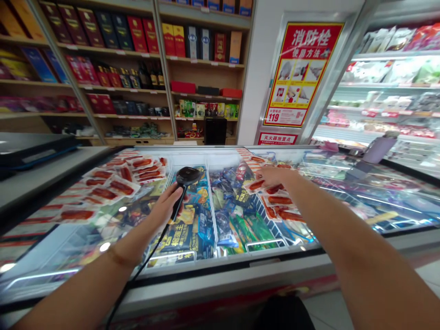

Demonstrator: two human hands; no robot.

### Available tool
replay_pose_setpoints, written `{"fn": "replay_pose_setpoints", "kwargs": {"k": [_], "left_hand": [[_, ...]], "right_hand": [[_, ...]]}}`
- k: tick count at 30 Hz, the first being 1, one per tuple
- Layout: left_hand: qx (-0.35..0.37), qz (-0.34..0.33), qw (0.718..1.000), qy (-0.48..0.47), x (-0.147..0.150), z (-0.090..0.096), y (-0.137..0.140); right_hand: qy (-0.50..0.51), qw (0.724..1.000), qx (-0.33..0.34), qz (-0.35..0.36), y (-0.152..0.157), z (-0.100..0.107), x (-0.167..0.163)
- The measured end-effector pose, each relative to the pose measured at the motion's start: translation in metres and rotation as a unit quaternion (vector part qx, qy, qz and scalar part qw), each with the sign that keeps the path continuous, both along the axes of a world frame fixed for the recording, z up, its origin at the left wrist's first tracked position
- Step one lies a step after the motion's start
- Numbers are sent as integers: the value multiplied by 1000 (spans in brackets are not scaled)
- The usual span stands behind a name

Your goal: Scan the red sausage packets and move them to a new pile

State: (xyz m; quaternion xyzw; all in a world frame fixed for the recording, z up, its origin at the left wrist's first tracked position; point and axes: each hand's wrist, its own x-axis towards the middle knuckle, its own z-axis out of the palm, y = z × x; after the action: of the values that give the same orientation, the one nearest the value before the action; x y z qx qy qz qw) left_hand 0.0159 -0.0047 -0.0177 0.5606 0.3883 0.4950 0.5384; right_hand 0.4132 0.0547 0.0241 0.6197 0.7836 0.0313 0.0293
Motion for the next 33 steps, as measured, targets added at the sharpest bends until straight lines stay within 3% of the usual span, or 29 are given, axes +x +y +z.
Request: {"fn": "replay_pose_setpoints", "kwargs": {"k": [3, 6, 9, 12, 15, 17, 19, 26, 33], "left_hand": [[-5, 13, 1000, -2, 0, 2, -1], [-10, 24, 1000, -8, 0, 4, -1], [-8, 34, 999, -14, -1, 4, 1], [-4, 52, 998, -17, -4, 2, 5], [-2, 63, 998, -20, -8, 1, 10], [-3, 63, 998, -27, -11, 2, 11], [-9, 62, 998, -29, -12, 5, 10], [-17, 36, 999, -3, -16, 15, 5], [-21, -12, 999, 26, -17, 12, 5]], "right_hand": [[2, 999, -47, 20, 8, -9, -30], [33, 999, -20, 9, 20, -21, -71], [145, 989, 29, -8, 31, -36, -121], [293, 944, 146, -49, 39, -57, -168], [450, 866, 209, -57, 41, -75, -196], [514, 828, 219, -40, 40, -82, -202], [540, 813, 217, -21, 38, -85, -200], [567, 796, 211, -19, 32, -82, -195], [594, 773, 221, -28, 36, -86, -197]]}}
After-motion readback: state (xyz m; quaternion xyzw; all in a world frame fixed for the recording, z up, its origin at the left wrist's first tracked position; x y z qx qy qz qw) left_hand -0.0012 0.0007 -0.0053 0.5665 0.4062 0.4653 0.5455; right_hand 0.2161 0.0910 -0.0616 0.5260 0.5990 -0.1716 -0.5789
